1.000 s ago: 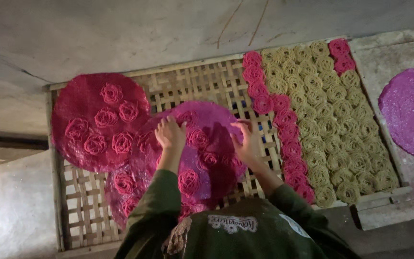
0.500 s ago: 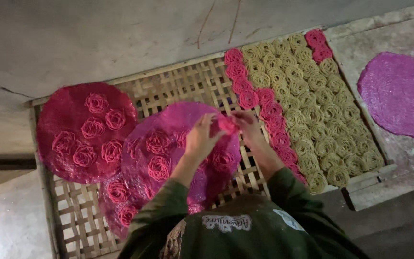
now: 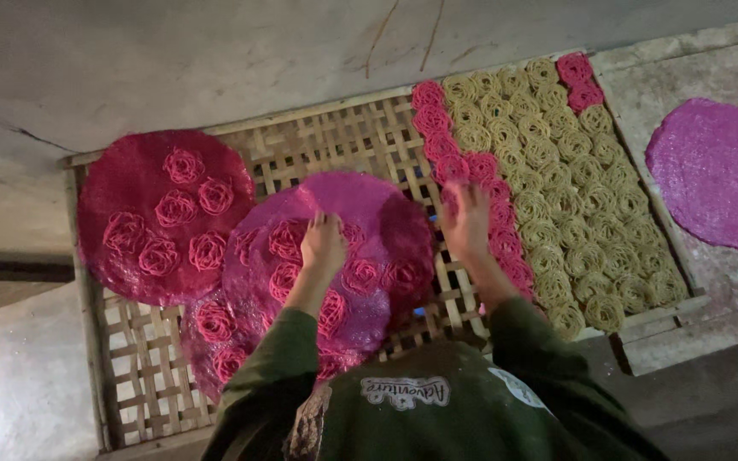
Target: The person arranges pink decorative rose-shaped items on a woven tray, placing them in rows and adjusting their positions. They also handle a pink circular mat and a woven basket, moving them around the workspace.
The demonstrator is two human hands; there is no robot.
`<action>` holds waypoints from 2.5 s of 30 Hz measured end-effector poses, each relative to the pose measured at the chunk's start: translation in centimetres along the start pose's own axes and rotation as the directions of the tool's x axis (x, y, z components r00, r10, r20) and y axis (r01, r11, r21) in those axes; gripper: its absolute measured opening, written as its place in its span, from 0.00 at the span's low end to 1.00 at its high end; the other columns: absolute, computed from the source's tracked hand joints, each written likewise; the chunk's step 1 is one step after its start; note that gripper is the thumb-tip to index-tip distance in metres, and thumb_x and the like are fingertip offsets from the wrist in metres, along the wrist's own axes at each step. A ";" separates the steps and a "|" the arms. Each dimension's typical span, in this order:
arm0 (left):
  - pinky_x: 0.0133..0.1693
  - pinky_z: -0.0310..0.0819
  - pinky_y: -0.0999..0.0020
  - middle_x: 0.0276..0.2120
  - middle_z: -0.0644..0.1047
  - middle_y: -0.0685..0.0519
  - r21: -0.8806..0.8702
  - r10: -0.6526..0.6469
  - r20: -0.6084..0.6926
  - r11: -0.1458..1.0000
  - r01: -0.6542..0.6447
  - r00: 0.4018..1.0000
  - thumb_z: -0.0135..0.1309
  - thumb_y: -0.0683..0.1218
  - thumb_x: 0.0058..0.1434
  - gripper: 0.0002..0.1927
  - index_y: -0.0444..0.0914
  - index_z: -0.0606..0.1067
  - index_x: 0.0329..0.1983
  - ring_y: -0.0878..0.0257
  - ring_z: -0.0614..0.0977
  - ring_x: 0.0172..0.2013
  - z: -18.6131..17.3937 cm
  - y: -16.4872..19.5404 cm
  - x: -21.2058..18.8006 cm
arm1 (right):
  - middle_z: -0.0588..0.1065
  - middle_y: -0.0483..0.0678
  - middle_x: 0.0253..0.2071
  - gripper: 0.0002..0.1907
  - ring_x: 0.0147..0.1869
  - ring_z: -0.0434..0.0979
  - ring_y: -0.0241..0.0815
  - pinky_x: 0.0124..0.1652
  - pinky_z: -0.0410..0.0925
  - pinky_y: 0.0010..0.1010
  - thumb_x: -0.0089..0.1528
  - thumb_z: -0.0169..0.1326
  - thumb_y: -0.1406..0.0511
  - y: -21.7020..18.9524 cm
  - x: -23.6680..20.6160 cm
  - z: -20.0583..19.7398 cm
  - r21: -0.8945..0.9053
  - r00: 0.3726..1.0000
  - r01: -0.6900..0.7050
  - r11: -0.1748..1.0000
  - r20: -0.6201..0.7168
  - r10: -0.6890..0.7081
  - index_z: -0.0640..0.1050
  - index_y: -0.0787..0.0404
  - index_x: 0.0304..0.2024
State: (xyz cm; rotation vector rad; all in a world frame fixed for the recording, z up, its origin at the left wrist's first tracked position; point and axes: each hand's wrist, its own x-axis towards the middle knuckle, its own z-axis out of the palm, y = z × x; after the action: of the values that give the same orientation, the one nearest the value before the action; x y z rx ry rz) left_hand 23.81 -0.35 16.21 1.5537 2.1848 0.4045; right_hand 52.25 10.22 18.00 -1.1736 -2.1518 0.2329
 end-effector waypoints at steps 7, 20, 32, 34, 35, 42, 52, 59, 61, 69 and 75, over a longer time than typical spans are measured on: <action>0.48 0.76 0.56 0.49 0.72 0.36 0.235 0.041 -0.089 0.972 -0.019 0.995 0.56 0.50 0.60 0.25 0.30 0.69 0.54 0.45 0.74 0.50 0.9 -1.0 0.8 | 0.80 0.48 0.41 0.13 0.39 0.78 0.35 0.36 0.72 0.27 0.68 0.54 0.69 -5.4 -6.7 4.2 0.583 0.878 -0.405 0.704 0.464 0.121 0.78 0.63 0.55; 0.35 0.84 0.62 0.45 0.79 0.51 -0.343 0.142 0.177 0.936 -0.074 0.974 0.56 0.54 0.64 0.21 0.40 0.72 0.55 0.60 0.83 0.33 -1.4 6.0 -3.5 | 0.81 0.52 0.48 0.16 0.45 0.83 0.39 0.53 0.77 0.35 0.70 0.48 0.67 -3.7 -6.2 8.2 0.595 0.450 -0.730 -0.336 0.789 0.419 0.76 0.70 0.56; 0.59 0.67 0.48 0.59 0.66 0.50 0.114 0.245 0.154 0.958 -0.264 0.957 0.56 0.55 0.64 0.23 0.43 0.71 0.60 0.50 0.68 0.60 1.4 5.2 -5.3 | 0.81 0.54 0.44 0.15 0.47 0.84 0.53 0.44 0.75 0.40 0.63 0.56 0.71 4.4 -2.3 -0.8 0.142 0.942 -0.333 0.932 0.103 0.320 0.79 0.61 0.53; 0.60 0.66 0.49 0.59 0.65 0.50 0.155 0.233 0.228 0.950 -0.272 0.945 0.56 0.55 0.66 0.23 0.43 0.71 0.60 0.51 0.67 0.60 2.0 5.7 -5.0 | 0.80 0.56 0.45 0.16 0.47 0.82 0.58 0.45 0.74 0.45 0.63 0.58 0.71 3.7 -1.8 -1.4 0.044 0.982 -0.185 0.982 0.034 0.183 0.78 0.61 0.53; 0.60 0.66 0.49 0.59 0.65 0.49 0.177 0.240 0.233 0.943 -0.284 0.942 0.56 0.55 0.66 0.23 0.42 0.71 0.60 0.51 0.66 0.61 2.2 5.9 -4.8 | 0.80 0.57 0.46 0.16 0.47 0.81 0.61 0.46 0.74 0.47 0.62 0.59 0.70 3.3 -1.6 -1.8 -0.010 0.994 -0.111 0.994 0.005 0.111 0.77 0.61 0.54; 0.43 0.80 0.54 0.48 0.76 0.50 -0.047 0.262 0.339 0.964 -0.262 0.903 0.57 0.52 0.64 0.18 0.43 0.70 0.55 0.52 0.81 0.43 2.6 7.1 -5.5 | 0.79 0.57 0.44 0.15 0.44 0.77 0.57 0.43 0.71 0.47 0.68 0.54 0.60 -2.2 -4.6 -3.6 -0.056 0.899 -0.385 0.921 0.203 0.388 0.76 0.59 0.55; 0.46 0.79 0.57 0.52 0.74 0.44 -0.010 0.206 0.170 0.978 -0.207 0.964 0.54 0.61 0.66 0.28 0.39 0.67 0.60 0.53 0.77 0.49 -1.5 5.1 -7.2 | 0.80 0.55 0.45 0.15 0.46 0.80 0.50 0.46 0.74 0.41 0.69 0.51 0.66 0.4 -9.9 -1.4 0.665 0.675 -0.720 0.196 0.607 0.419 0.77 0.68 0.56; 0.54 0.71 0.52 0.52 0.73 0.47 0.227 0.147 0.038 0.962 -0.152 0.988 0.60 0.54 0.60 0.18 0.43 0.72 0.49 0.50 0.73 0.55 -0.1 -0.6 -6.4 | 0.76 0.65 0.48 0.26 0.50 0.75 0.68 0.48 0.69 0.51 0.57 0.56 0.71 1.4 -7.0 -2.7 -0.065 0.996 -0.084 0.994 0.011 0.085 0.73 0.64 0.59; 0.49 0.74 0.52 0.48 0.75 0.47 0.187 0.240 -0.012 0.954 -0.233 0.971 0.61 0.50 0.59 0.15 0.43 0.72 0.46 0.50 0.76 0.52 0.4 -0.7 -5.7 | 0.74 0.67 0.48 0.27 0.50 0.73 0.70 0.48 0.68 0.52 0.58 0.58 0.68 0.0 -6.8 -3.3 -0.203 0.998 -0.029 0.979 -0.052 0.018 0.71 0.65 0.61; 0.32 0.80 0.62 0.35 0.82 0.49 -0.276 0.239 0.227 0.945 -0.173 0.944 0.58 0.51 0.65 0.20 0.39 0.68 0.54 0.56 0.84 0.31 0.3 4.2 -7.8 | 0.80 0.53 0.46 0.16 0.48 0.80 0.46 0.47 0.75 0.39 0.69 0.49 0.64 -5.8 -11.2 0.1 0.602 0.615 -0.780 0.172 0.686 0.389 0.77 0.62 0.57; 0.46 0.80 0.60 0.50 0.79 0.50 -0.188 0.336 0.144 0.933 -0.308 0.931 0.54 0.56 0.67 0.22 0.42 0.71 0.59 0.56 0.82 0.46 -3.0 3.5 -12.8 | 0.80 0.53 0.49 0.14 0.52 0.80 0.45 0.52 0.76 0.36 0.64 0.53 0.72 -4.3 -13.2 -0.2 0.635 0.527 -0.772 -0.040 0.674 0.518 0.80 0.61 0.52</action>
State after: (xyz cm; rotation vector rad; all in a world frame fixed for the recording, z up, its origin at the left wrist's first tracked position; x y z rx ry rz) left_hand 28.78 -11.21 22.61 1.7868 1.7216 0.5131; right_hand 54.42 -2.84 13.87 -1.3152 -0.8891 1.8784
